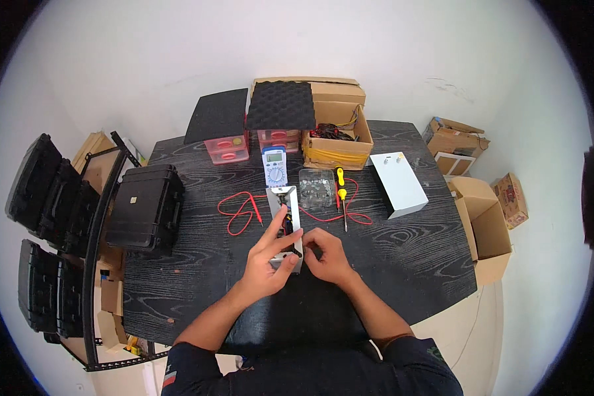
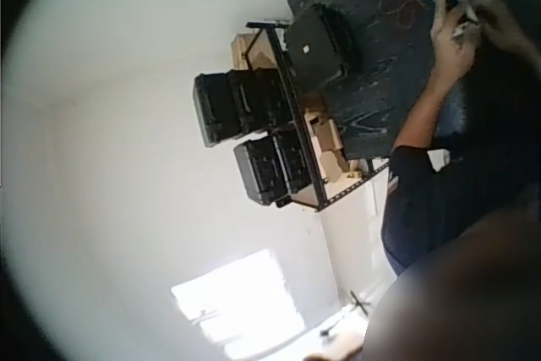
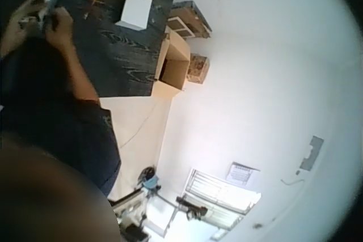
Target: The person assembles an electronic device inside a white metal enclosure. They connect wires to a green circuit board, secure components with a screwdriver, and use a multimeter to test the connections. The person handles the enclosure, circuit board, and various wires throughout the process.
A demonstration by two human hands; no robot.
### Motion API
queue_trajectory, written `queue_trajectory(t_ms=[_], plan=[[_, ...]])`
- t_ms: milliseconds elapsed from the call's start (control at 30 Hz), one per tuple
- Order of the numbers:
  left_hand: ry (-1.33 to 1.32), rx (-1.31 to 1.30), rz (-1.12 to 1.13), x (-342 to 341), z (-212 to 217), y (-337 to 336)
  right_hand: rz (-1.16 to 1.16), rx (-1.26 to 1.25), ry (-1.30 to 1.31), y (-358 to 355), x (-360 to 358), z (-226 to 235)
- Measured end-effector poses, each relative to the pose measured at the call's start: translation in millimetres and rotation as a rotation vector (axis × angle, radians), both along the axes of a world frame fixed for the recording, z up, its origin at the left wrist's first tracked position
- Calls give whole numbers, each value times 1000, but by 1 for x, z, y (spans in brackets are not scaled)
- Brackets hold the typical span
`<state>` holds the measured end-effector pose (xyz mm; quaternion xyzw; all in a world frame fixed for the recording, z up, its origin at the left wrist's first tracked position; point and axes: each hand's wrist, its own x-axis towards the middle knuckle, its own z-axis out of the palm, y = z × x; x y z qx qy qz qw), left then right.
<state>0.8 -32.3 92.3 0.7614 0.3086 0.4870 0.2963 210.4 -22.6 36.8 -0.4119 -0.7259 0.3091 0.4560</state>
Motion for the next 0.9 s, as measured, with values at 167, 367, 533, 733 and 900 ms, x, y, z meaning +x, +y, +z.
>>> queue_trajectory(t_ms=[167,367,533,733,900], plan=[[-16,1,5,1,0,0,-39,-57,103,-9,-8,1],[-19,-23,-10,0,-1,-1,-59,-33,53,-11,-6,7],[-35,-47,-24,0,0,-1,-91,-32,24,-11,-9,4],[-6,8,-15,-1,0,1,-119,-1,-21,-12,-9,8],[-21,-35,-24,-1,1,-1,-92,53,-65,-12,-7,11]])
